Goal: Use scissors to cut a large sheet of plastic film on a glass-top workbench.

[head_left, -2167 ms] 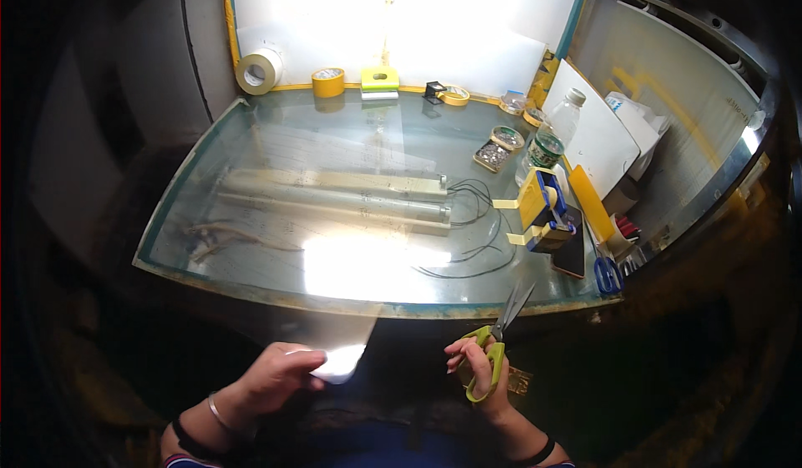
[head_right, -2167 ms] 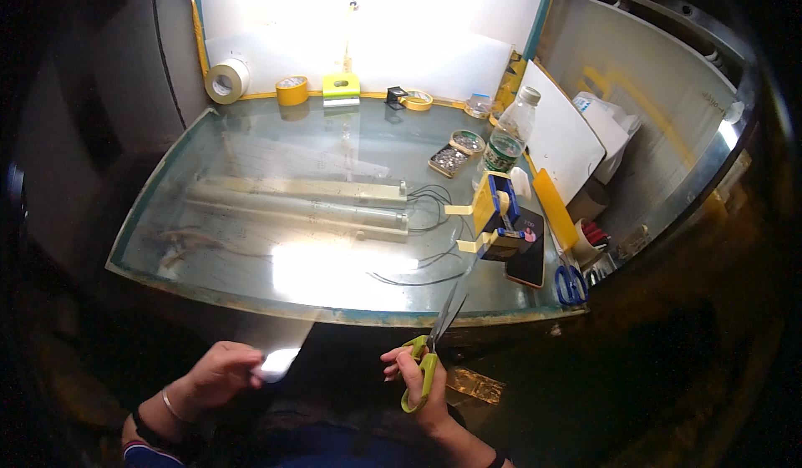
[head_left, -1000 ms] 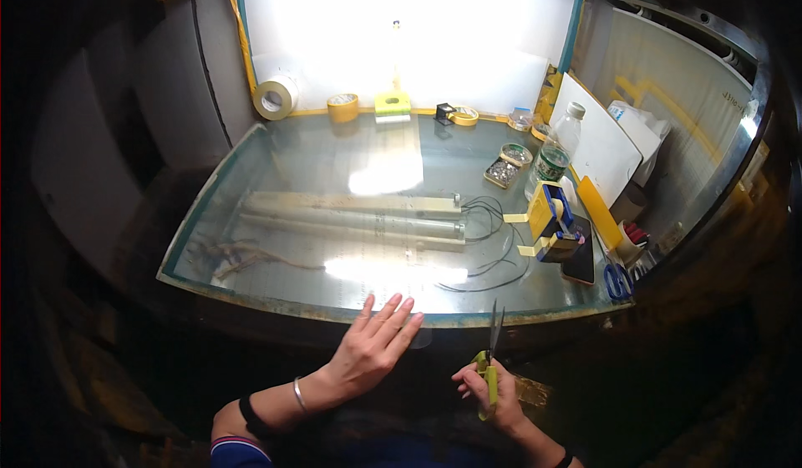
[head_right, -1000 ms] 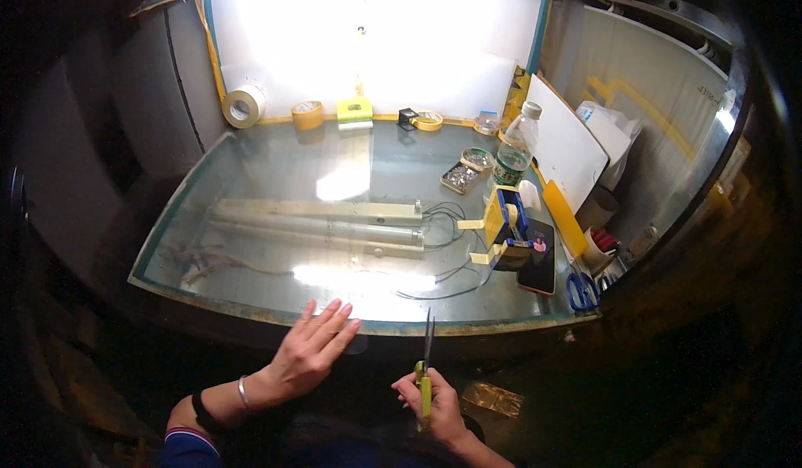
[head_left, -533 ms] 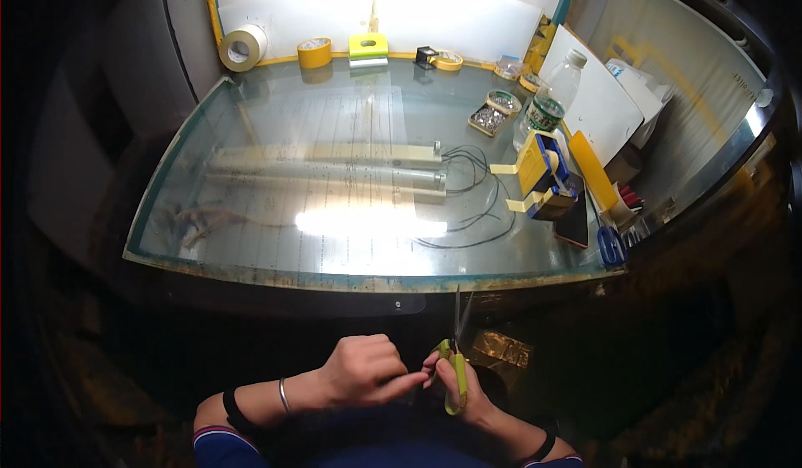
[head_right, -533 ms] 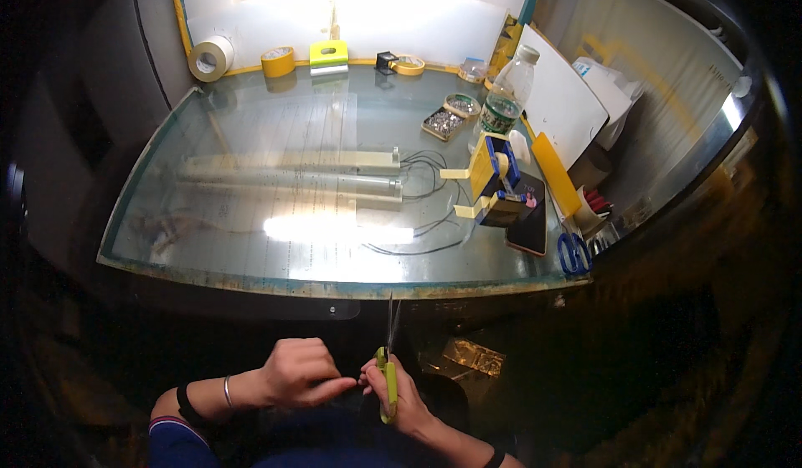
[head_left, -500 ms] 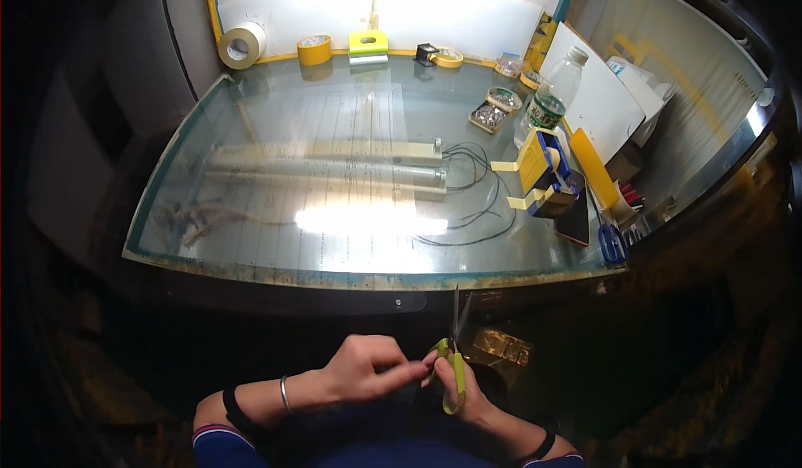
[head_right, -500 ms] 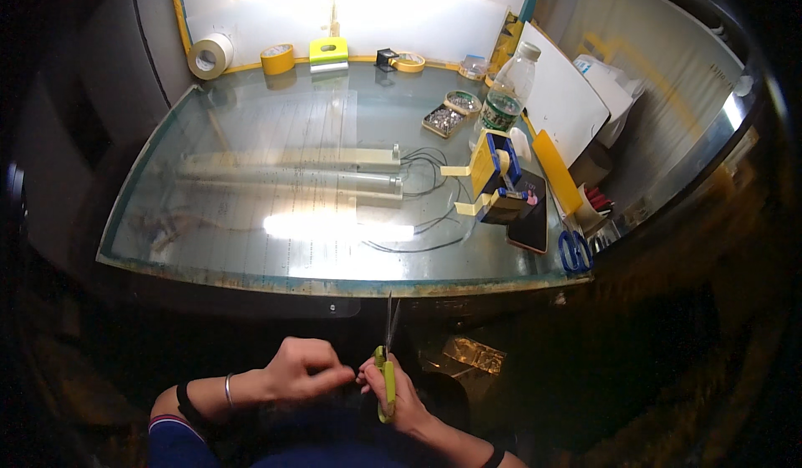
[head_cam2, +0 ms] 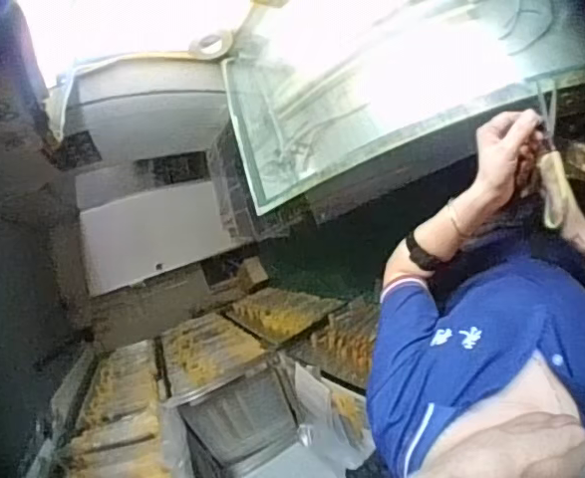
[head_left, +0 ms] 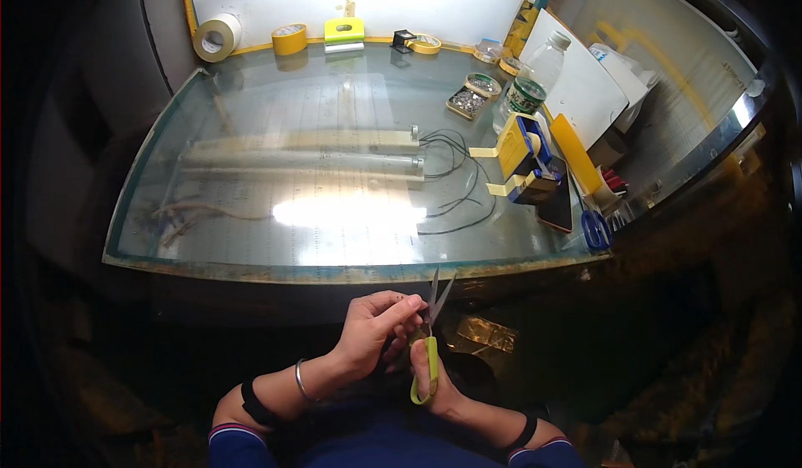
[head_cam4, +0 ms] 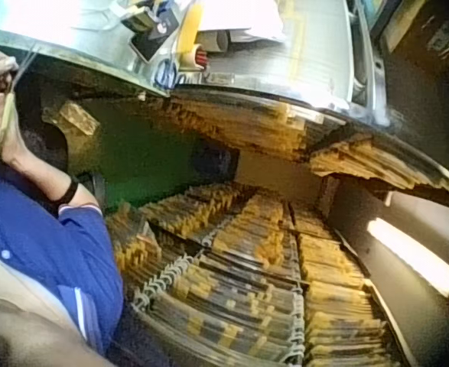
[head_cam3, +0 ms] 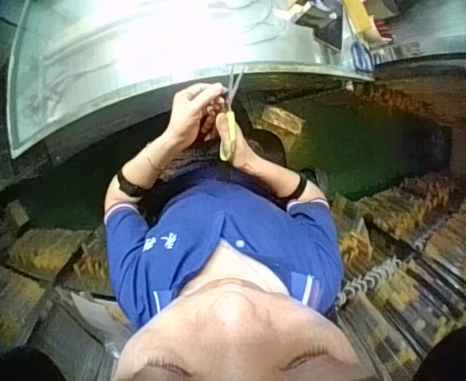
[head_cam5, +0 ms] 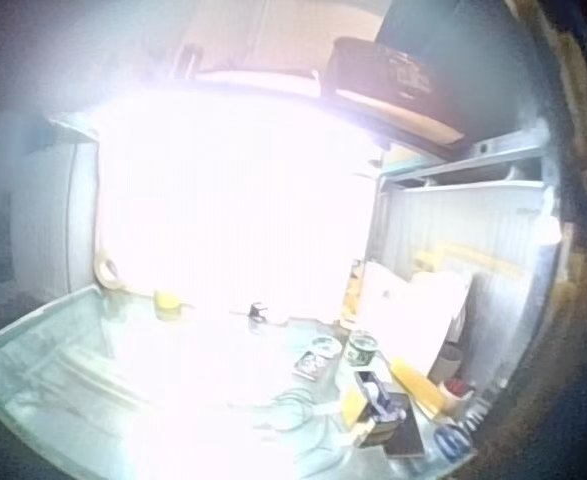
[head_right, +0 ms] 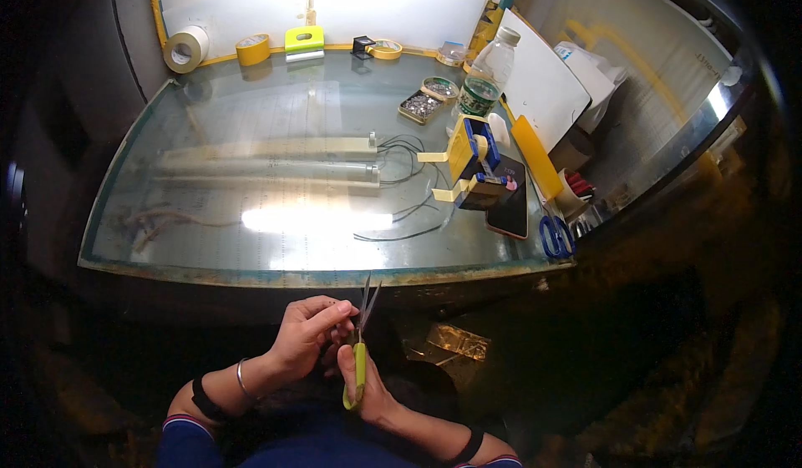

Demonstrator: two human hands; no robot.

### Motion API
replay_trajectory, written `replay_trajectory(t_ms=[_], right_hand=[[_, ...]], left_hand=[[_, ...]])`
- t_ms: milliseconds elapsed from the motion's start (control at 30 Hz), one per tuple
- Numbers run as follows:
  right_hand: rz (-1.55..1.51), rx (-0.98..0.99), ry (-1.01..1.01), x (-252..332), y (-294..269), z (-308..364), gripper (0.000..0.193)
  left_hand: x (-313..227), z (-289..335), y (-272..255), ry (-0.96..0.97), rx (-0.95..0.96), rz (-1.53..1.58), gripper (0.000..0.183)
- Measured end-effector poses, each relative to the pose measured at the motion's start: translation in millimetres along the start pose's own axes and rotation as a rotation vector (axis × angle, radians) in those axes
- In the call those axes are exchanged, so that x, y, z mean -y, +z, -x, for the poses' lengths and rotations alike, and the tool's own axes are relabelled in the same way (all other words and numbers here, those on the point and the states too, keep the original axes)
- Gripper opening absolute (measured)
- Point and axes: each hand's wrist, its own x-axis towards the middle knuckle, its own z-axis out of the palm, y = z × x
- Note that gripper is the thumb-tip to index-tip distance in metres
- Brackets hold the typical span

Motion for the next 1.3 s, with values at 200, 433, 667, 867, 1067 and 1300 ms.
replay_trajectory(t_ms=[200, 433, 667, 867, 1067, 1300], right_hand=[[0.063, 0.040, 0.025, -7, -7, 0, 0.048], [-0.018, -0.002, 0.031, -2, -4, 2, 0.043], [0.007, 0.024, 0.034, -5, -6, 4, 0.043], [0.120, 0.021, 0.043, 0, -6, 5, 0.042], [0.117, 0.017, 0.065, -6, -9, 9, 0.043], [-0.080, -0.046, 0.248, 1, -11, 15, 0.039]], left_hand=[[3, 3, -3, 0.034, 0.033, -0.029, 0.017], [1, 5, -4, 0.030, 0.045, -0.035, 0.018], [2, 3, -4, 0.081, 0.033, -0.062, 0.018], [3, 3, -4, 0.099, 0.021, -0.110, 0.018], [0, 6, -5, 0.091, 0.025, -0.136, 0.021], [-2, 6, -10, 0.087, 0.049, -0.155, 0.023]])
